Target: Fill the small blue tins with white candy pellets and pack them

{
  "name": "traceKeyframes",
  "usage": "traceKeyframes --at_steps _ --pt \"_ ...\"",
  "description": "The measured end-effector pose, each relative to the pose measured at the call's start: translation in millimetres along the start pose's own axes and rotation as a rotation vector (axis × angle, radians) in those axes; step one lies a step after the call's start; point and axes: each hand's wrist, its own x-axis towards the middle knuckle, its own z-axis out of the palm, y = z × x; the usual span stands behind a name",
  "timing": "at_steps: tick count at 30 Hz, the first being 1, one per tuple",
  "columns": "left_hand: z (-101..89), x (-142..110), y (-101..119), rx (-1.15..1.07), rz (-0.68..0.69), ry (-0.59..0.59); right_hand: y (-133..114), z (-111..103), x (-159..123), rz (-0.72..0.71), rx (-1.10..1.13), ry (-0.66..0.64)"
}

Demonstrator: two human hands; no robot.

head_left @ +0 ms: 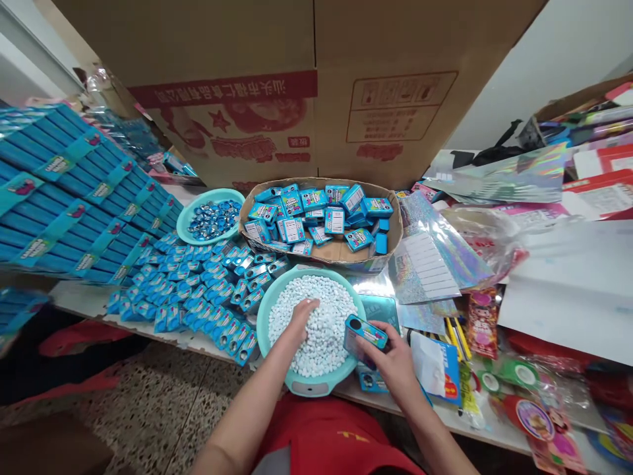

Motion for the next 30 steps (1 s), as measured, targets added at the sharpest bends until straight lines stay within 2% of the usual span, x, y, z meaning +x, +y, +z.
traceKeyframes --at_steps 5,9,13,16,20,23,30 --pt "-6.7 -20.1 19.4 -0.268 -0.091 -0.158 -6.5 11.8 6.1 -0.317 -0.299 -0.044" --pt "-5.1 -44.9 44.4 -0.413 -0.051 -0.208 -4.9 25.4 5.6 -0.481 -0.478 -0.072" --pt "2.9 -63.4 62.1 -0.561 0.084 -0.227 -6.5 45.4 5.7 -0.498 -0.659 -0.105" --pt "7.6 -67.0 66.6 -0.617 0.156 -0.180 -10.2 55.8 6.8 -0.489 -0.727 -0.150" --pt "8.3 -64.6 68.0 -0.572 0.210 -0.090 -13.9 57.4 7.8 -0.500 -0.687 -0.141" --pt "8.2 -62.0 68.2 -0.524 0.226 -0.107 -14.6 54.6 8.5 -0.506 -0.642 -0.115" --pt "10.4 -60.5 70.4 -0.475 0.236 -0.143 -16.4 51.8 10.9 -0.464 -0.529 -0.158"
